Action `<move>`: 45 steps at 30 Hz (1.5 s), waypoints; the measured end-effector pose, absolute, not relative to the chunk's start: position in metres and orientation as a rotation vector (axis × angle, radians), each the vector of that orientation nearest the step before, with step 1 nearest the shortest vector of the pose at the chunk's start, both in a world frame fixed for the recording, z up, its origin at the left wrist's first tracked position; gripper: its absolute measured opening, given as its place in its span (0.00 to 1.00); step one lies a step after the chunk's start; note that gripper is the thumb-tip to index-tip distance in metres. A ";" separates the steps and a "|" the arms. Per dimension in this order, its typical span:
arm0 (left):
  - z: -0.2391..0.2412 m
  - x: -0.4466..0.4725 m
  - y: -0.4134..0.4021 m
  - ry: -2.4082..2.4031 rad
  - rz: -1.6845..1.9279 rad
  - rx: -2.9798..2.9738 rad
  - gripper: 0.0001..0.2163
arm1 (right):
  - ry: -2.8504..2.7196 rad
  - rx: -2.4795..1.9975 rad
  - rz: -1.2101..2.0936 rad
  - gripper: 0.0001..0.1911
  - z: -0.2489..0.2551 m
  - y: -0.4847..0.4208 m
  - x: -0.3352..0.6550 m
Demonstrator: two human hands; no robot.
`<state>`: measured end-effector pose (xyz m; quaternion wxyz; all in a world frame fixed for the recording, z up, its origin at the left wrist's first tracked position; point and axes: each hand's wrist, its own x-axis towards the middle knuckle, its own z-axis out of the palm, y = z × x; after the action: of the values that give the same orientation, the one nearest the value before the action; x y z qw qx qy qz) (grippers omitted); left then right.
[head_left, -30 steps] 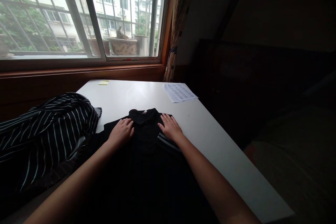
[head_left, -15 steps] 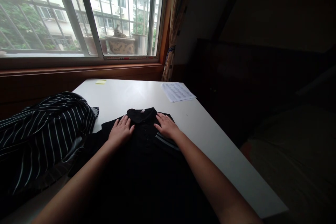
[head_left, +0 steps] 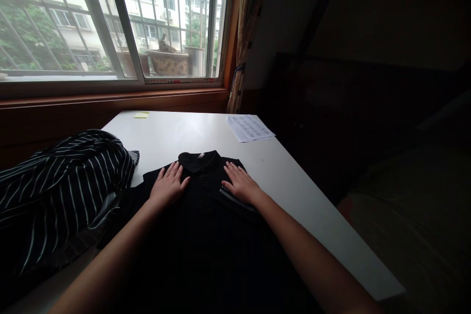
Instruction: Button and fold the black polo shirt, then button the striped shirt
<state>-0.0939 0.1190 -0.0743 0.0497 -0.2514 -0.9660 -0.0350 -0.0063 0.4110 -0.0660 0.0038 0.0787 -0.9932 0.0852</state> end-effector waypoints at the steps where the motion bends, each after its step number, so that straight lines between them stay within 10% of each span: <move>1: -0.074 -0.094 0.119 -2.939 -0.107 -0.765 0.31 | -3.108 0.261 0.264 0.41 -0.066 0.411 -0.001; 30: -0.079 -0.094 0.117 -2.891 -0.128 -0.788 0.31 | -3.157 0.369 0.372 0.36 -0.048 0.420 0.142; 45: -0.029 -0.063 0.141 -2.634 -0.770 -0.915 0.11 | -2.789 -0.035 0.339 0.15 -0.060 0.481 0.174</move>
<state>-0.0632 0.1412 -0.0289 0.1239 -0.3140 -0.9035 -0.2641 0.1738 0.4806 -0.0600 0.1651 -0.0124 -0.9790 0.1188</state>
